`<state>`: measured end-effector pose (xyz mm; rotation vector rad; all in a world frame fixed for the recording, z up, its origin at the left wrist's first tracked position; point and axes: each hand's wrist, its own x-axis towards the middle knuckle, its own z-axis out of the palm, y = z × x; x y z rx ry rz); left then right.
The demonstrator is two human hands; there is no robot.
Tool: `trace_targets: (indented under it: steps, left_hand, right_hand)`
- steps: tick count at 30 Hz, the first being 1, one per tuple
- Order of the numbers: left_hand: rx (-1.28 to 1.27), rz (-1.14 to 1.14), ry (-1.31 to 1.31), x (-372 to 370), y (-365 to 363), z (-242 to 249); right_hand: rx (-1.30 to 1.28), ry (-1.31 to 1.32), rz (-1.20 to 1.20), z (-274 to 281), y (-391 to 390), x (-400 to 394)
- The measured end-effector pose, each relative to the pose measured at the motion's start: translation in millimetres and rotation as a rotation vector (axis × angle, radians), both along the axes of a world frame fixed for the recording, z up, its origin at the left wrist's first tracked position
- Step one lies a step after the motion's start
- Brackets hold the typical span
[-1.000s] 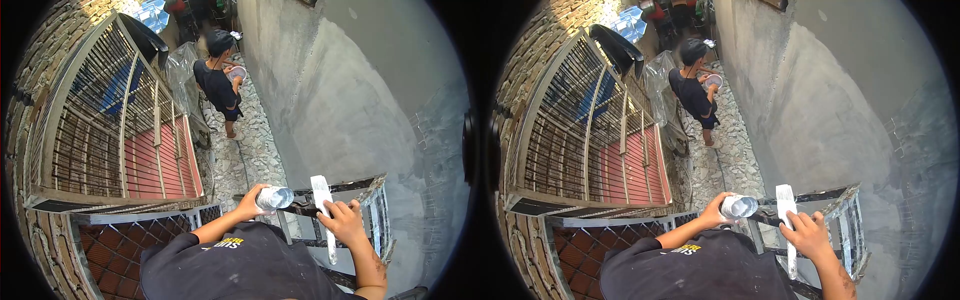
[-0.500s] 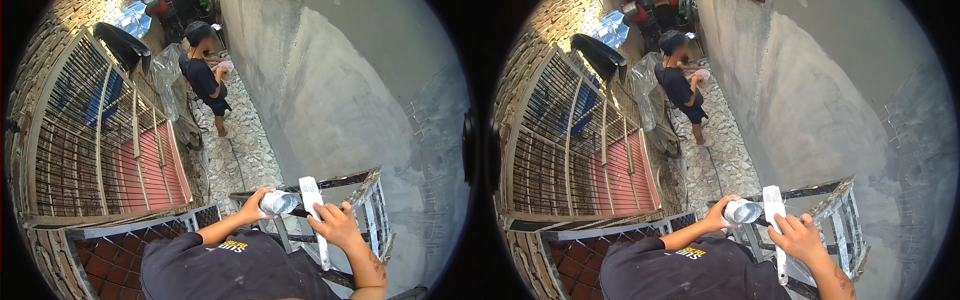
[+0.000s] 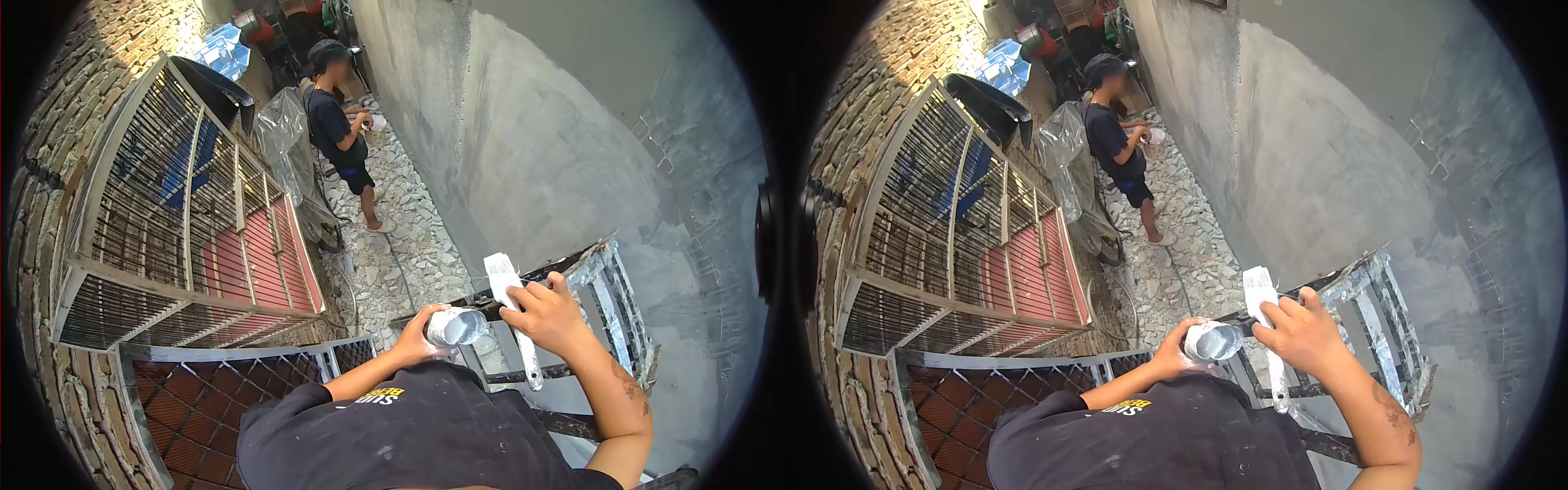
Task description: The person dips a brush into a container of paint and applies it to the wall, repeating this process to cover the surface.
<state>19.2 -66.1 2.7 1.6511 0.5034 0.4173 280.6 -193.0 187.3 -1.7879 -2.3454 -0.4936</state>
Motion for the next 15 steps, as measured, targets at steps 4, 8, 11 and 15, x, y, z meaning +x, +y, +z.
trace_targets:
  steps: [4, 8, 11, 15]
  left_hand:
    - [-0.070, 0.016, -0.029, -2.4, -8.9, -0.2]
    - [-0.093, -0.002, -0.037, 1.8, -19.6, 13.4]
    - [-0.093, -0.023, -0.110, 3.8, -21.5, 10.0]
    - [-0.040, -0.065, -0.112, 5.7, -28.5, 21.8]
  right_hand:
    - [0.006, -0.034, 0.016, 2.7, 0.4, 0.7]
    - [-0.009, -0.035, 0.000, -2.2, -4.6, 2.4]
    - [0.022, -0.032, 0.002, -2.5, -1.0, 1.0]
    - [0.047, -0.030, -0.001, -6.7, -2.1, 1.2]
